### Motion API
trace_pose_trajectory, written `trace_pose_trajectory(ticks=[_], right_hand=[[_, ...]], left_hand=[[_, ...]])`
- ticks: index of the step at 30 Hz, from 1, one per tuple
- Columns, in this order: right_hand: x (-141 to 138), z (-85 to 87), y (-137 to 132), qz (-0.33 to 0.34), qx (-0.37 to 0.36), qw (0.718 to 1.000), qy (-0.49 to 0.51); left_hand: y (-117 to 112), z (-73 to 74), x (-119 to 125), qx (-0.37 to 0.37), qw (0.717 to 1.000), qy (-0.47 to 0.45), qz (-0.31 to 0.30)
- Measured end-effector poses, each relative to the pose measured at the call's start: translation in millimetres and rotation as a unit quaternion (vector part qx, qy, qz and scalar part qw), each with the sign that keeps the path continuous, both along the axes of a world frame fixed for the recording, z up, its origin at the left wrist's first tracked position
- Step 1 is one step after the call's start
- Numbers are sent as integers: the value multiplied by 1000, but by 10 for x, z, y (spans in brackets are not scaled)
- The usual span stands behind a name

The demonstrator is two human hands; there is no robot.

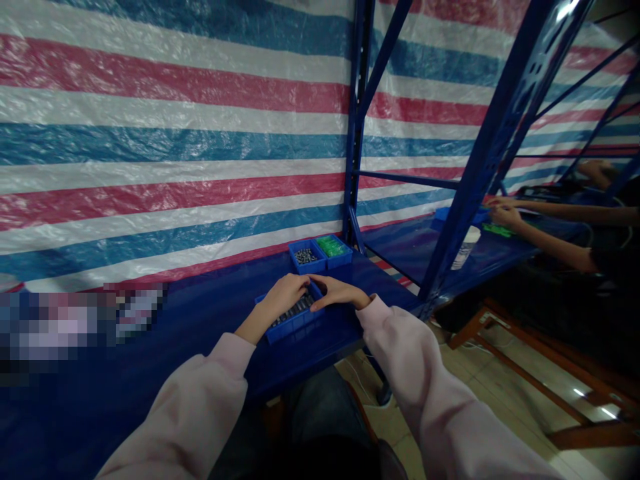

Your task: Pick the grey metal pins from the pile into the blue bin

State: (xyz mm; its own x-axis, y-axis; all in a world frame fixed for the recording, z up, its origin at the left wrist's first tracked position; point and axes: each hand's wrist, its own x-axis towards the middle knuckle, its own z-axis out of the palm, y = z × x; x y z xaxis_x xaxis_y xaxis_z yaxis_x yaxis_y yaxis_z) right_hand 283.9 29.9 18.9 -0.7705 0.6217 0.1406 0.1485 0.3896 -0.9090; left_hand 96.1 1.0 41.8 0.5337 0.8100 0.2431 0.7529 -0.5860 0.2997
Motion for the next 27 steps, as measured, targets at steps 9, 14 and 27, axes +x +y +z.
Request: trace_pose_trajectory(ticks=[9, 14, 27], right_hand=[[-6, 14, -39, -30, 6, 1000, 4], [22, 4, -33, -50, -5, 999, -12], [29, -2, -28, -46, 0, 999, -21]], left_hand=[[80, 171, -164, 49, 986, -153, 55], [294, 69, -453, -62, 977, -194, 66], [454, -194, -661, -193, 962, -155, 116]])
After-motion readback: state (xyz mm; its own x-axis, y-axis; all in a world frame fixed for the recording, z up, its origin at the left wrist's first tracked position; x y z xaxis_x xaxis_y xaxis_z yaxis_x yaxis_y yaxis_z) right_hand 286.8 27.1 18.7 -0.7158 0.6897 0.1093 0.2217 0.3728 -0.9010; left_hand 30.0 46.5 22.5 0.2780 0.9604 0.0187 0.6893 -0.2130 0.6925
